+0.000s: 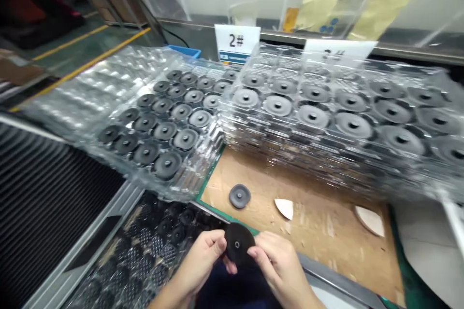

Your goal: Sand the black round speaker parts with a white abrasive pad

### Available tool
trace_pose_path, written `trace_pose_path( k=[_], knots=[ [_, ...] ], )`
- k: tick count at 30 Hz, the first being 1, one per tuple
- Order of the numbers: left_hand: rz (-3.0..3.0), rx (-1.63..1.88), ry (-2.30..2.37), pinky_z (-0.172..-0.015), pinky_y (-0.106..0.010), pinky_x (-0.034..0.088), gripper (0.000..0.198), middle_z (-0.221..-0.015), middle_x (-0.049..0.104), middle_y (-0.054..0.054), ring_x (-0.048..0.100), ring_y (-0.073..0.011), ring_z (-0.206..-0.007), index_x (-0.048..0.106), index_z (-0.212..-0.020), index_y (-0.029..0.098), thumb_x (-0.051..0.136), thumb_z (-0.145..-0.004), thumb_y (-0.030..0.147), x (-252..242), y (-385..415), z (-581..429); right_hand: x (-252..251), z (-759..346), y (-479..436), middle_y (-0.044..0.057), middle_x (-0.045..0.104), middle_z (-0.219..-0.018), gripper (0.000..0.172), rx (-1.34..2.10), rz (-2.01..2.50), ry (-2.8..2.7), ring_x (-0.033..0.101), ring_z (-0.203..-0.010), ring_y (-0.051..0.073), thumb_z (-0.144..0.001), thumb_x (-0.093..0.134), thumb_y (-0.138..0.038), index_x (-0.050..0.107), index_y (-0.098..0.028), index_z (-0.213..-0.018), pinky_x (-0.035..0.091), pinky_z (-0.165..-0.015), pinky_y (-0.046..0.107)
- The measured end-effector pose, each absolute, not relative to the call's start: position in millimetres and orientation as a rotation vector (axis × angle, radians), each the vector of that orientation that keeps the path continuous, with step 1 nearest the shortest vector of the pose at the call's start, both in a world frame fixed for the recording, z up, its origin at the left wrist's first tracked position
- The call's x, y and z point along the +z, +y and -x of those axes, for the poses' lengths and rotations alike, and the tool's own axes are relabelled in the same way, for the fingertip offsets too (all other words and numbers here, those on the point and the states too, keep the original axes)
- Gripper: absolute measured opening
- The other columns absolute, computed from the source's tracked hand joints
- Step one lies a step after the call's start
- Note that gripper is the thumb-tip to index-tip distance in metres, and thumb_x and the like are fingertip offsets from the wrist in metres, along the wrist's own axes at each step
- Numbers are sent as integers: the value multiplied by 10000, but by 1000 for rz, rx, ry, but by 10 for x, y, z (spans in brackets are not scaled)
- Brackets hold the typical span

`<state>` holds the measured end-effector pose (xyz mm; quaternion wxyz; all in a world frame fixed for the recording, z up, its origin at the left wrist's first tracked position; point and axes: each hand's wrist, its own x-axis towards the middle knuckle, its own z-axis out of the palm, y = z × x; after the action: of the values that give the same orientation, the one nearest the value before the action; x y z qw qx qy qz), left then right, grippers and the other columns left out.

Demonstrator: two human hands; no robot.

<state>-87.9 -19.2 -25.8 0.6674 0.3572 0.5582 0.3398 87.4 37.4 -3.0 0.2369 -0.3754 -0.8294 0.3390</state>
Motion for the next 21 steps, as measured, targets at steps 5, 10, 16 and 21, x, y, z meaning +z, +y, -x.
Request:
trace_pose_path(
  k=[5,10,16,21],
  knots=[
    [-662,597,1722,-645,-331,537,323,-746,656,-12,633,-143,-666,618,-814,124,499,-870,419,-1031,-803,1426,-555,-838,422,43,721,-729,342,1184,1163,-2446,669,-671,219,-895,455,-437,703,-234,-775,515,-643,315],
    [-602,433,2248,-832,-437,503,262,-1128,603,-83,591,-217,-984,584,-1064,161,540,-860,319,-1498,-1399,2452,-817,-920,578,40,747,-820,420,1408,1265,-2547,692,-767,237,-858,414,-515,721,-250,-746,544,-705,312],
    [-622,293,2570,-834,-450,503,313,-1165,582,-90,585,-229,-1000,553,-1128,165,542,-859,323,-1762,-1529,3554,-831,-892,628,-9,748,-787,393,1472,1451,-2576,698,-753,228,-814,425,-530,719,-280,-736,540,-649,258],
    [-641,195,2695,-822,-448,510,325,-1169,578,-92,588,-228,-992,544,-1142,163,545,-858,320,-2063,-1336,4063,-874,-837,553,-13,741,-790,413,1408,1610,-2518,687,-769,233,-788,421,-570,709,-284,-713,521,-674,259]
  ],
)
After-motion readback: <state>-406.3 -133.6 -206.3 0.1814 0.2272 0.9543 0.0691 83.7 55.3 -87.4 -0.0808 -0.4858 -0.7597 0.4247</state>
